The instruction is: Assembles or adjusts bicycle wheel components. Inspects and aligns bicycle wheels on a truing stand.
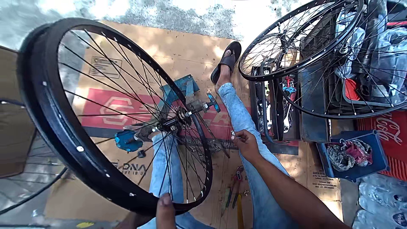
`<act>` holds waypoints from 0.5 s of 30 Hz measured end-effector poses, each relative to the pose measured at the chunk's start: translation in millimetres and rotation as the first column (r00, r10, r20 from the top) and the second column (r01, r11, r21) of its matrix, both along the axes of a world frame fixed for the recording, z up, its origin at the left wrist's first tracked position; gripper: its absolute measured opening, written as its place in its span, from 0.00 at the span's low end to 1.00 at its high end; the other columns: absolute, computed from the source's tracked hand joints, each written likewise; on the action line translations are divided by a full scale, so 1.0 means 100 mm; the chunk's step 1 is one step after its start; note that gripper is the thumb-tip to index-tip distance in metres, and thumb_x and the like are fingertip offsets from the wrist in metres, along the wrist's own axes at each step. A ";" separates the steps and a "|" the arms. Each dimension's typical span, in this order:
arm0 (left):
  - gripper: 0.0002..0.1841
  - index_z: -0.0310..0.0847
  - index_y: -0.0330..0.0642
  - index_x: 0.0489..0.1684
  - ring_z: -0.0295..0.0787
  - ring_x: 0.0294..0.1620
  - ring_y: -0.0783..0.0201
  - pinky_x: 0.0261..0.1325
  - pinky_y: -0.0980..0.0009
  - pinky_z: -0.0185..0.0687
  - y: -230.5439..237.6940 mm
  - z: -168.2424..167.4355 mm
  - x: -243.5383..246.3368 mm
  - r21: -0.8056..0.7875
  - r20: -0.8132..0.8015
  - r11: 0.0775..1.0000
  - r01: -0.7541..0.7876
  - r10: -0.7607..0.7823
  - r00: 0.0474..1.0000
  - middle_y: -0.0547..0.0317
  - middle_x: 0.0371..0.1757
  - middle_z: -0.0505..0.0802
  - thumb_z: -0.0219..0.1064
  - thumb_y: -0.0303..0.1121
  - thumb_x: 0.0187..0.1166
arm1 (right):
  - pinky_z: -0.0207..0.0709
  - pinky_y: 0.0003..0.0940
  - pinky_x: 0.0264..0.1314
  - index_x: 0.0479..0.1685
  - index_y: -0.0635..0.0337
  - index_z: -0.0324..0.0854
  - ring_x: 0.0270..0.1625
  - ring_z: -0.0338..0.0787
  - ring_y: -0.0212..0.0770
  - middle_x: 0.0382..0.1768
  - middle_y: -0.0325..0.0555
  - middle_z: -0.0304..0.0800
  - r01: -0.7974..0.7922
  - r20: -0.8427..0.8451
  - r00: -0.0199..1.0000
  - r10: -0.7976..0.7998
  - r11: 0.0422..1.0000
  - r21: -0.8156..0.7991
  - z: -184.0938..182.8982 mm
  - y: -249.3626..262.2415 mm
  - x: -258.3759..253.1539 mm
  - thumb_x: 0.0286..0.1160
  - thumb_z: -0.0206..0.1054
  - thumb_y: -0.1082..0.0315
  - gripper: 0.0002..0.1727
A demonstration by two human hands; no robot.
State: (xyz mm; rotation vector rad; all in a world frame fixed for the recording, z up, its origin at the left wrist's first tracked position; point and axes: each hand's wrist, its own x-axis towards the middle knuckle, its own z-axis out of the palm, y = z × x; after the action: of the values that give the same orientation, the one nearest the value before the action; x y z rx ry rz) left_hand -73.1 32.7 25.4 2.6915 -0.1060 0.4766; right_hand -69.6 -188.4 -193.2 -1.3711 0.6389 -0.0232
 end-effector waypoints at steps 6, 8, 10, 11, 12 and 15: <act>0.27 0.81 0.28 0.45 0.78 0.32 0.66 0.41 0.62 0.79 0.17 0.65 1.61 -0.133 -0.307 0.991 0.009 -0.049 0.950 0.50 0.34 0.85 0.66 0.52 0.83 | 0.89 0.35 0.38 0.48 0.64 0.85 0.31 0.91 0.38 0.35 0.48 0.92 0.018 -0.001 1.000 -0.018 1.000 0.018 0.00 -0.01 0.00 0.77 0.74 0.65 0.11; 0.26 0.81 0.42 0.40 0.82 0.31 0.74 0.38 0.67 0.84 0.42 0.45 2.26 -0.218 -0.275 0.971 0.093 -0.153 0.949 0.64 0.32 0.85 0.67 0.61 0.77 | 0.88 0.36 0.35 0.48 0.62 0.85 0.29 0.90 0.39 0.34 0.48 0.92 0.033 -0.006 0.999 -0.033 0.999 0.007 0.05 0.01 0.00 0.78 0.73 0.65 0.10; 0.27 0.81 0.45 0.41 0.81 0.33 0.75 0.40 0.66 0.81 0.44 0.36 2.77 -0.256 -0.322 0.964 0.068 -0.151 0.935 0.66 0.34 0.84 0.68 0.63 0.74 | 0.86 0.36 0.31 0.49 0.58 0.84 0.27 0.88 0.41 0.34 0.48 0.91 0.023 -0.039 0.999 -0.023 1.000 -0.003 0.16 0.02 -0.02 0.79 0.72 0.62 0.10; 0.26 0.81 0.44 0.44 0.79 0.34 0.75 0.41 0.66 0.80 0.42 0.34 3.01 -0.255 -0.368 0.966 0.048 -0.143 0.919 0.65 0.37 0.84 0.67 0.61 0.76 | 0.86 0.37 0.30 0.49 0.57 0.84 0.26 0.87 0.42 0.34 0.48 0.91 0.014 -0.047 0.999 -0.014 1.000 -0.005 0.20 0.02 -0.02 0.80 0.72 0.62 0.10; 0.24 0.80 0.45 0.45 0.78 0.34 0.76 0.40 0.69 0.78 0.42 0.30 3.27 -0.244 -0.409 0.969 0.030 -0.131 0.903 0.66 0.37 0.83 0.65 0.60 0.78 | 0.85 0.37 0.30 0.50 0.57 0.84 0.26 0.87 0.42 0.34 0.48 0.90 0.004 -0.043 0.999 -0.004 1.000 -0.005 0.22 0.02 -0.03 0.80 0.71 0.62 0.09; 0.24 0.80 0.53 0.58 0.78 0.40 0.76 0.43 0.73 0.74 0.42 0.24 3.90 -0.230 -0.589 0.972 -0.052 -0.096 0.803 0.67 0.47 0.85 0.59 0.62 0.81 | 0.86 0.36 0.29 0.49 0.57 0.84 0.25 0.87 0.42 0.34 0.48 0.90 -0.008 -0.037 0.999 0.007 1.000 -0.010 0.22 0.03 -0.07 0.80 0.71 0.63 0.09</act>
State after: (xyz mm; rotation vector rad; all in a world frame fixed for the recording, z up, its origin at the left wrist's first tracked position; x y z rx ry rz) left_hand 316.4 74.8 49.2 2.4661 0.0959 -0.3672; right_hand -76.7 -185.1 -171.0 -1.3866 0.6656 0.0050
